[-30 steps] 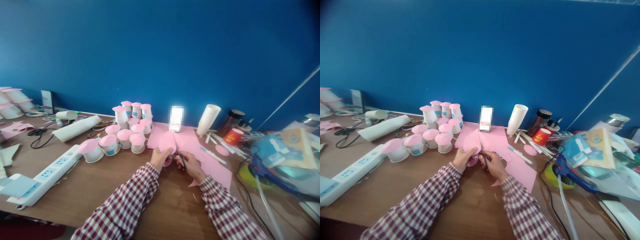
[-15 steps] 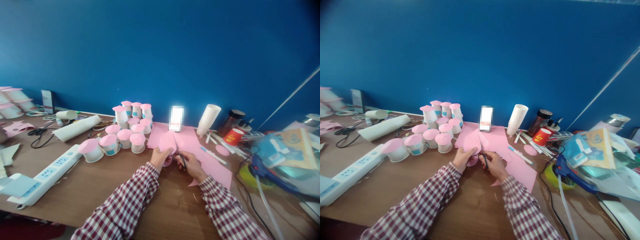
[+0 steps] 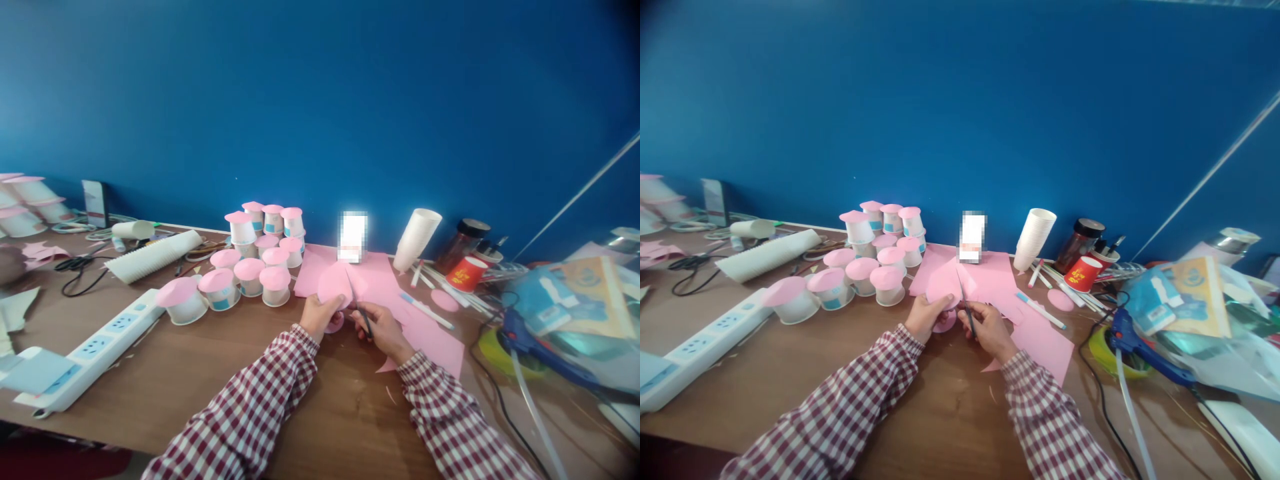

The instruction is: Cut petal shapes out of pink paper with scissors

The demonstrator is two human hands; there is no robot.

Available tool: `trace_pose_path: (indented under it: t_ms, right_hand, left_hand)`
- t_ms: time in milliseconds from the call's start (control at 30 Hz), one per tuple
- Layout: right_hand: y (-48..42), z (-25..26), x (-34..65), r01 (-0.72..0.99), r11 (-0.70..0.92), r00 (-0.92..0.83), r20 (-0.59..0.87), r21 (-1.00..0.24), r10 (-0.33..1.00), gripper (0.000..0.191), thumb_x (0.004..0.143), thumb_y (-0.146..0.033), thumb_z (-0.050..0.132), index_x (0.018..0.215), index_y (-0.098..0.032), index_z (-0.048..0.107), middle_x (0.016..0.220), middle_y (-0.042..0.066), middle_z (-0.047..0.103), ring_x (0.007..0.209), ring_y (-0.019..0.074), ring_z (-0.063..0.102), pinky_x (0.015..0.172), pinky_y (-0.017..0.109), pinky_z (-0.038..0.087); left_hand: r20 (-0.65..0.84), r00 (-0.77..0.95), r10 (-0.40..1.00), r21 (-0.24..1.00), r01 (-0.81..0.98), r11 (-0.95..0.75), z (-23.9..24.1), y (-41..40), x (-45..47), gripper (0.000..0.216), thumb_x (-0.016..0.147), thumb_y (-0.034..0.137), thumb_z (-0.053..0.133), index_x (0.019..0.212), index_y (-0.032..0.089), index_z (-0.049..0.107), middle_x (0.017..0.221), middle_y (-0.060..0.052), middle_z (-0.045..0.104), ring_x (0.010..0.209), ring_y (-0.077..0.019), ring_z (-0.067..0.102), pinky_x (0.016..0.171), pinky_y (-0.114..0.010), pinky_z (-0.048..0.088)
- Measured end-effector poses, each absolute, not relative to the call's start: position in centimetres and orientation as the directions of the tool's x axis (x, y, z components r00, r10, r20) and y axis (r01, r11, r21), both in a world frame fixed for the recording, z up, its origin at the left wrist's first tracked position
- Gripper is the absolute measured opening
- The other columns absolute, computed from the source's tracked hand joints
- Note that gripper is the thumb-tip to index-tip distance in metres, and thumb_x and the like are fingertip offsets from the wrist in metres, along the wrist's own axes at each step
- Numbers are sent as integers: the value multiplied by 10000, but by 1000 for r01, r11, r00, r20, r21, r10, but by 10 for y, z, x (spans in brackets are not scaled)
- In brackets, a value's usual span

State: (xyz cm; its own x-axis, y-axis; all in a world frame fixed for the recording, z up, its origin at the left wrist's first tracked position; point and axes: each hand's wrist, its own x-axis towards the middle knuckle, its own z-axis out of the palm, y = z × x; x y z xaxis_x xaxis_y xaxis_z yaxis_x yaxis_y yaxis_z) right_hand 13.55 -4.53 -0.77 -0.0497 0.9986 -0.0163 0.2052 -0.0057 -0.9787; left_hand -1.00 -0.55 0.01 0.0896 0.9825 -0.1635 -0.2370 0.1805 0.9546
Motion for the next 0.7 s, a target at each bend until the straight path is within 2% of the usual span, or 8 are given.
trace_pose_path:
  t_ms: [700]
  right_hand:
    - [-44, -13, 136, 223, 6, -73, -10, -975, 997, 430, 755, -433, 593, 1062, -135, 630, 588, -21, 546, 449, 92, 535, 364, 164, 345]
  left_hand:
    - [-163, 28, 986, 951, -263, 165, 4, -5, -10, 229, 581, 268, 735, 597, 74, 615, 417, 3, 517, 349, -70, 432, 327, -187, 341]
